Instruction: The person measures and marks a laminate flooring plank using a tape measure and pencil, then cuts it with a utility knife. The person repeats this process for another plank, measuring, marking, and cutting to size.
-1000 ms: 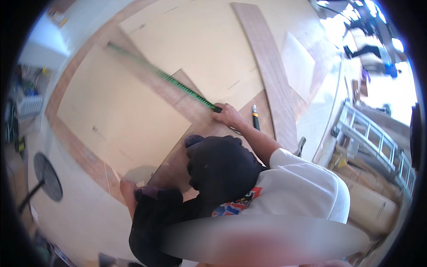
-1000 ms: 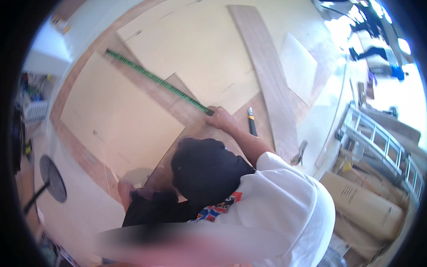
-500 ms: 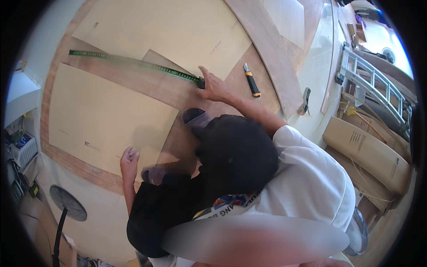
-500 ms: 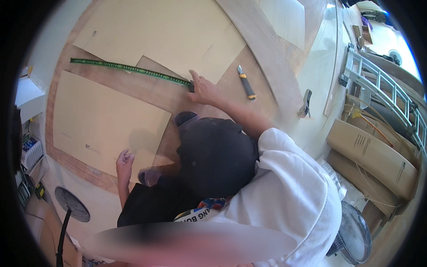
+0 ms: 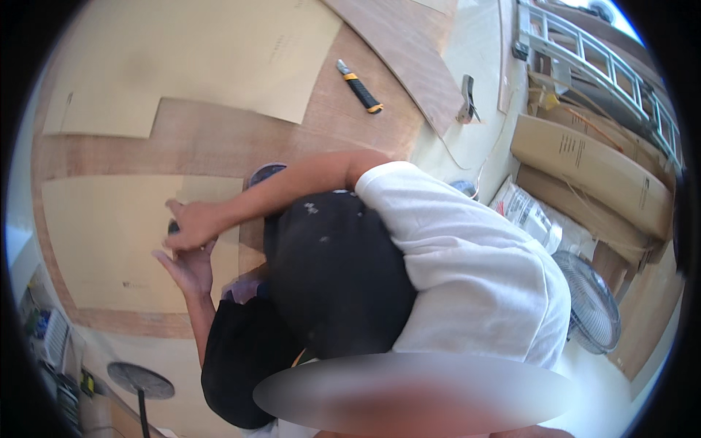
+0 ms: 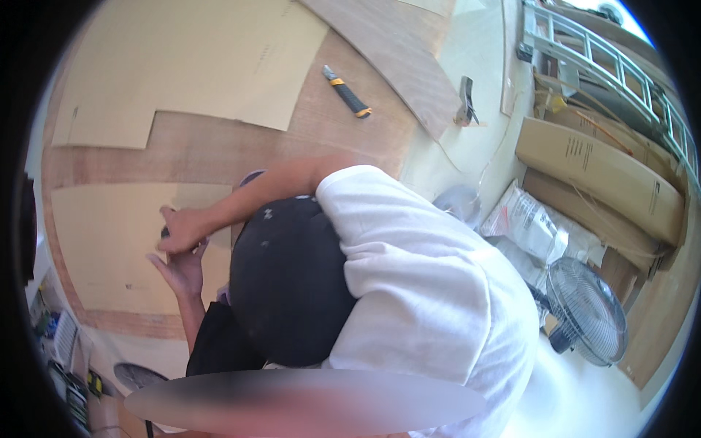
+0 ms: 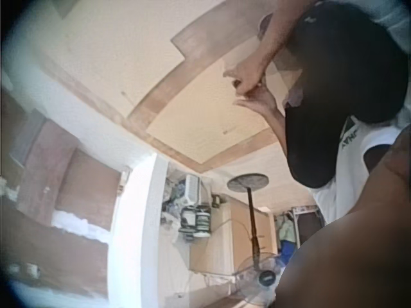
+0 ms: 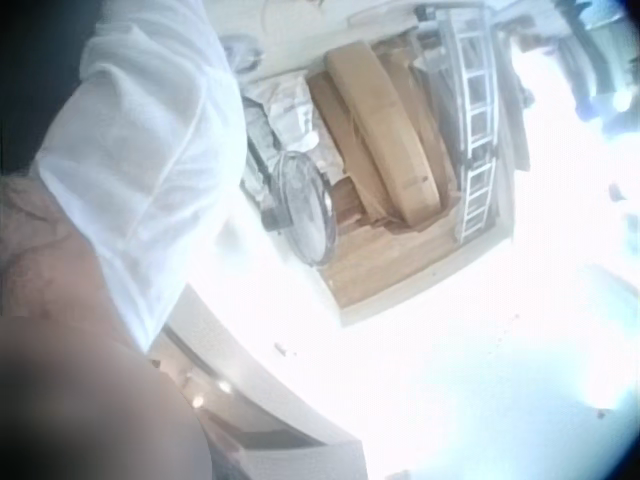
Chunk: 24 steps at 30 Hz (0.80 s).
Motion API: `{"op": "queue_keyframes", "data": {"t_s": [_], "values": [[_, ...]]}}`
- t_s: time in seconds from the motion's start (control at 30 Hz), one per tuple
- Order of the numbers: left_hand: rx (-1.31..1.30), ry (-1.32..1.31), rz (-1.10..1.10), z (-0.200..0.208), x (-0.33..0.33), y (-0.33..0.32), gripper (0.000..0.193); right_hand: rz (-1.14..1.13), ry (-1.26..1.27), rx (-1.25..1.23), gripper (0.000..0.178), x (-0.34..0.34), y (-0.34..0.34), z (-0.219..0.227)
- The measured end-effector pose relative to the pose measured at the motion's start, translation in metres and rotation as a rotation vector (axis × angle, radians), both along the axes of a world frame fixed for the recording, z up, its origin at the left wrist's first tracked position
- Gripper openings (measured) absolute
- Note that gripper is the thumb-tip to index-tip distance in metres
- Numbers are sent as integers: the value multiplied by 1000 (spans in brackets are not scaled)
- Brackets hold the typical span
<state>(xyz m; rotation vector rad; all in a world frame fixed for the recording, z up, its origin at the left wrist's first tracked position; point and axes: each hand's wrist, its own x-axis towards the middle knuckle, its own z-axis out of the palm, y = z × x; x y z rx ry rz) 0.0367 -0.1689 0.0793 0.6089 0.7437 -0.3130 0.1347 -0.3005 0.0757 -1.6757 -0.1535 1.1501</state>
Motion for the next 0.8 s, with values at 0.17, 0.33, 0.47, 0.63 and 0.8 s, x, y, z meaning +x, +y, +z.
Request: {"op": "queue_keyframes", "data": {"t_s": [0.17,0.33,0.47,0.63,0.8], "values": [[0,126,-84,7,6,2,85,22,-326,-78,92,-32,8,-3],[11,198,-114,-6,15,33,68,317,-132,160,72,-12,-4,-17],[-68,40,-419,-10,12,35,62,179,-326,22,55,-4,-13,-32],[333,87,-476,-2,3,7,58,65,-33,-25,37,-8,-23,-38],[368,-28,-779,9,16,7,64,-117,314,73,31,-12,-46,-44]]}}
